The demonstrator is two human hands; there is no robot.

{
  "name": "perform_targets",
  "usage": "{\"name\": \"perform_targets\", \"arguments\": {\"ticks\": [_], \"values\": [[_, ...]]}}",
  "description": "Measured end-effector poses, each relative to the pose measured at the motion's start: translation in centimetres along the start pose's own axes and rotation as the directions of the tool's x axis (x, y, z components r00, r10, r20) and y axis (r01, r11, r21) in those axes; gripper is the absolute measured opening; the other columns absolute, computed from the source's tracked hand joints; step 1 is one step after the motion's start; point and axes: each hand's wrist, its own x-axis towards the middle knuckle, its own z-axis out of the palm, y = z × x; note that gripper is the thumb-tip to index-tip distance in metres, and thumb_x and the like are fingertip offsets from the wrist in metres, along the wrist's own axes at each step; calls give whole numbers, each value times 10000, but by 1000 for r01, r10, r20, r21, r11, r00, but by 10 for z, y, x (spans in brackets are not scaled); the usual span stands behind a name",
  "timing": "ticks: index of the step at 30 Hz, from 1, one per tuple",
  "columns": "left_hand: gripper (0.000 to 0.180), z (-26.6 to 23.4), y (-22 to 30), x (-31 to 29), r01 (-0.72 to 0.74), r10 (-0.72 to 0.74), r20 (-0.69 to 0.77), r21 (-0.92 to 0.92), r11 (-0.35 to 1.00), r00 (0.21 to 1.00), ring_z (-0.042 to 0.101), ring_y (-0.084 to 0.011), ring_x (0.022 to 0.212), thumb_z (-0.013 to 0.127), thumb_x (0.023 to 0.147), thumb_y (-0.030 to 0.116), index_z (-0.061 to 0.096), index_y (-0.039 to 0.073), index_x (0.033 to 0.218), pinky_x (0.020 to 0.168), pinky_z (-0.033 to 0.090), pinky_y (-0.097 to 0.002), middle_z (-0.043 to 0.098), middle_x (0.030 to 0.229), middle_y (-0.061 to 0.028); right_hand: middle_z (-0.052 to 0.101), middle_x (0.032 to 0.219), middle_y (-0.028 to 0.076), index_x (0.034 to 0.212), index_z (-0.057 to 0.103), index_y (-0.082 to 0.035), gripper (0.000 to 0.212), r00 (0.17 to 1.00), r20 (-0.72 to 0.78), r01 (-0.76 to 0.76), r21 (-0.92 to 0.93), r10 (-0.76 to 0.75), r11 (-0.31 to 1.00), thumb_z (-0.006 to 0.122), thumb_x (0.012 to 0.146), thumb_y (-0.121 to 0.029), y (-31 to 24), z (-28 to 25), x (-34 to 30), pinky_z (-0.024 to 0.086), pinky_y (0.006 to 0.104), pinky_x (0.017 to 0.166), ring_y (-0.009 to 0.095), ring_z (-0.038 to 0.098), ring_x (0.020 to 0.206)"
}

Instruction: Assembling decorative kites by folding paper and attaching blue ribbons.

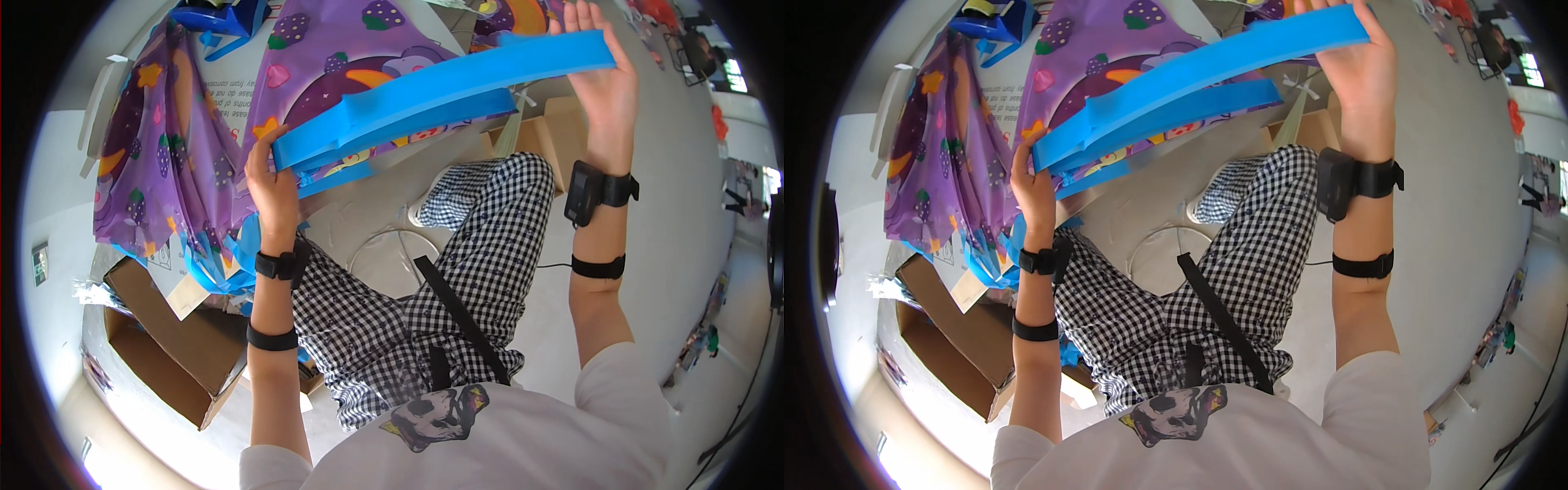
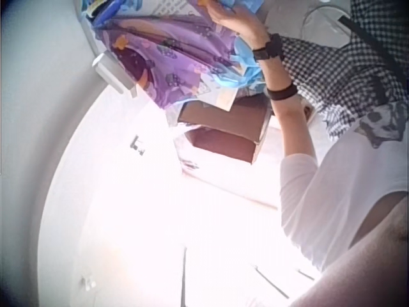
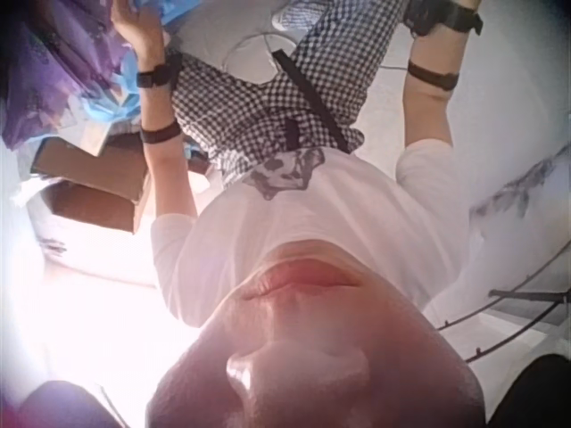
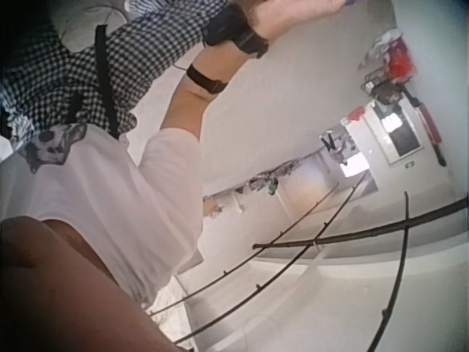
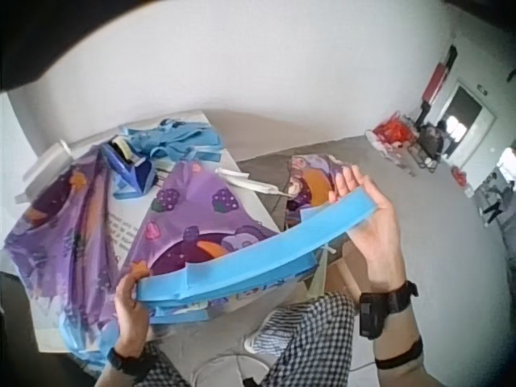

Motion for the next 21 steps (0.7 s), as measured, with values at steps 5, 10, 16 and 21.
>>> {"name": "perform_targets", "arguments": {"ticks": [5,10,16,21], "values": [[477,0,-13,-4,-51,55,-8,277,959,998,606,-302,1069,519,749,-100,655,66,1174,1017,410,-405,687,1117,-104,538,1403,169,1377,479,41,423,997,73,-18,-32,21,999,558,1002,-139,-9,-68,17,377,451,1164,297,484,1350],[510,0,-17,-5,-105,106,19,392,914,994,602,-308,1071,532,723,-90,651,86,1187,1051,379,-411,683,1091,-98,497,1437,181,1367,487,45,410,988,-146,-83,-175,57,981,527,1031,-186,19,-117,13,374,487,1164,337,461,1361],[539,-1,-25,-8,-209,215,60,583,785,975,590,-297,1100,581,706,-83,640,103,1208,1066,371,-427,664,1122,-84,547,1393,175,1337,523,43,390,959,-249,-159,-87,133,983,529,1029,-198,47,-166,10,433,466,1105,318,516,1310],[598,-2,-27,-10,-250,239,106,640,726,965,565,-295,1146,599,704,-71,605,120,1271,1068,370,-441,634,1164,-83,617,1301,152,1292,581,16,340,936,-310,-199,-79,166,977,533,1028,-195,66,-196,14,463,458,1070,310,573,1243]]}}
